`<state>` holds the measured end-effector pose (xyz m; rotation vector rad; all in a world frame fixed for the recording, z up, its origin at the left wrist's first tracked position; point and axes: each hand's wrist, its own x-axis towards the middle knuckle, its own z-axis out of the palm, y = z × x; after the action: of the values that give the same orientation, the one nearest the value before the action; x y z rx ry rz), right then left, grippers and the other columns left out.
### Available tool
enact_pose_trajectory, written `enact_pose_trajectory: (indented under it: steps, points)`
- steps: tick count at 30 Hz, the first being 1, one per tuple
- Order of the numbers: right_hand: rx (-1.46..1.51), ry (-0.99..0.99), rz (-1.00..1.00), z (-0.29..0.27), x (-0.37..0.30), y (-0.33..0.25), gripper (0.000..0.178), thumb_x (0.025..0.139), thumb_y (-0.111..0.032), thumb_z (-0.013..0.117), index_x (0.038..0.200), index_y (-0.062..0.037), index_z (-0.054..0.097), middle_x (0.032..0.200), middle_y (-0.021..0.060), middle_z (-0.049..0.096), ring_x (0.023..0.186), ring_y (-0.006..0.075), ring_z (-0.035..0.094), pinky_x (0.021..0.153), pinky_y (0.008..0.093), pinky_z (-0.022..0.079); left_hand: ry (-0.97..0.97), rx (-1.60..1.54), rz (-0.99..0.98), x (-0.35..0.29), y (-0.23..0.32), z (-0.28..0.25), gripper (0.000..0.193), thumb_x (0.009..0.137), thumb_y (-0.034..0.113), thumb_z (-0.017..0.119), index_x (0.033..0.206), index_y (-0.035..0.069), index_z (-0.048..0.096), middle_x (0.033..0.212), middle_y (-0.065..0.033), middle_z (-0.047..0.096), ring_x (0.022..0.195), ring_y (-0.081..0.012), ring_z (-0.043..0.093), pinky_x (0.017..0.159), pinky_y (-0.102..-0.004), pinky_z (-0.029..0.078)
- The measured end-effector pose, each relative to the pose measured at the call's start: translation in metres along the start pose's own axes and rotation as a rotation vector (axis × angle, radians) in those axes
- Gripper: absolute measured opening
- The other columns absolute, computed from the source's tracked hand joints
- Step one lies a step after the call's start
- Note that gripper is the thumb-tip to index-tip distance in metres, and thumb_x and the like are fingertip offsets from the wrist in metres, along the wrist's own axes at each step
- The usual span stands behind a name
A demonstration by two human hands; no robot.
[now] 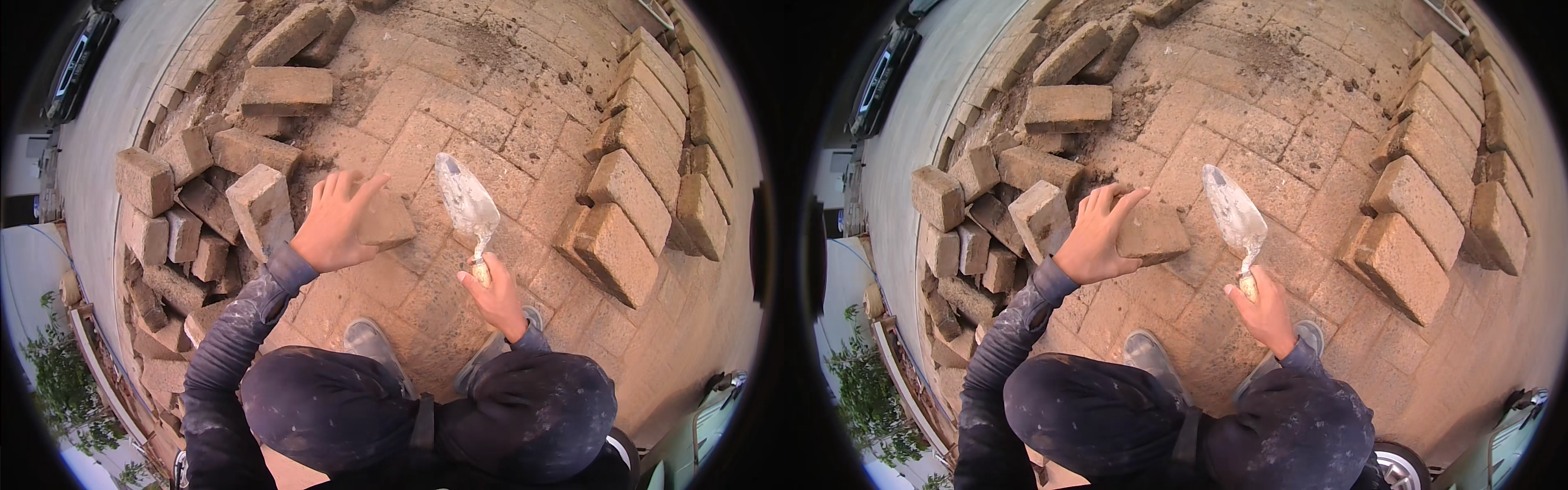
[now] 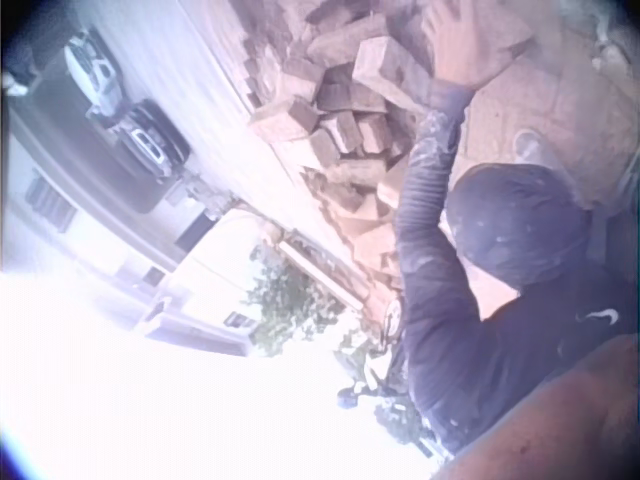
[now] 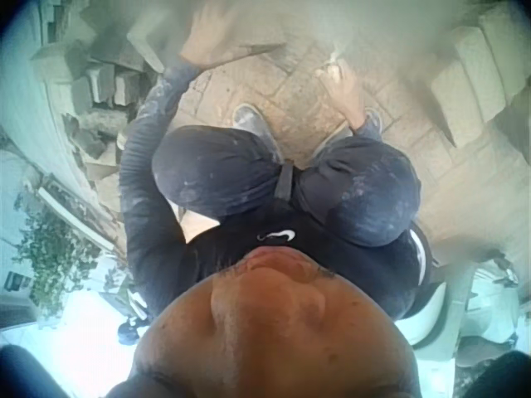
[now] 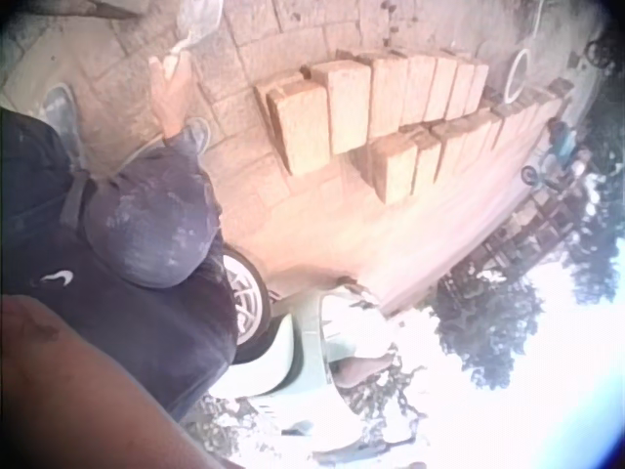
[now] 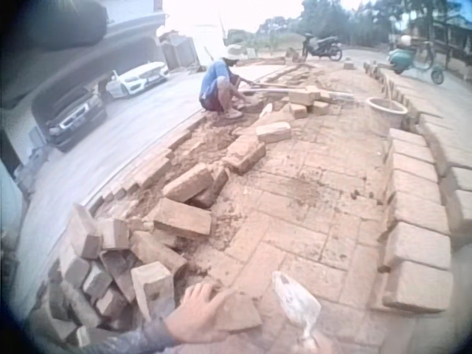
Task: The person uses a trowel to apply mortar to the sides of rectangular pavers and places them into a curved pattern on the ground. The person repeatedly picks up pavers, applies mortar, and sets them in place while working alongside another person.
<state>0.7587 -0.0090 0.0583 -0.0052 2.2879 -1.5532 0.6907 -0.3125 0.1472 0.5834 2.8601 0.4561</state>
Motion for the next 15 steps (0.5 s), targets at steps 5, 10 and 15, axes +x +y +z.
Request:
enact_pose_trajectory:
  steps: [5,10,15]
  points:
    - [0.023,-0.113,0.086,0.019,-0.004,0.005,0.037,0.090,-0.029,0.071,0.106,0.0016,0.057,0.080,0.0217,0.061,0.075,0.0402,0.061,0.068,0.0442,0.046,0.378,0.184,-0.357,0.002,0.042,0.043,0.113,0.068,0.054,0.085,0.150,-0.002,0.030,0.147,-0.0292,0.033,0.137,-0.0461,0.032,0.114,-0.0531,0.027]
    - [0.015,-0.160,0.139,0.007,0.000,0.011,0.036,0.091,-0.028,0.071,0.108,0.0003,0.059,0.084,0.0189,0.061,0.076,0.0302,0.060,0.073,0.0394,0.047,0.136,-0.133,-0.595,-0.008,0.032,0.024,0.116,0.069,0.049,0.084,0.149,-0.008,0.022,0.145,-0.0331,0.031,0.127,-0.0479,0.046,0.105,-0.0484,0.043]
    - [0.038,-0.111,0.031,0.008,0.002,0.022,0.035,0.090,-0.027,0.070,0.104,0.0026,0.057,0.075,0.0211,0.059,0.066,0.0346,0.059,0.062,0.0435,0.043,-0.102,-0.254,-0.213,-0.019,0.004,-0.013,0.110,0.065,0.029,0.083,0.152,0.000,0.023,0.145,-0.0326,0.029,0.127,-0.0503,0.046,0.107,-0.0513,0.042]
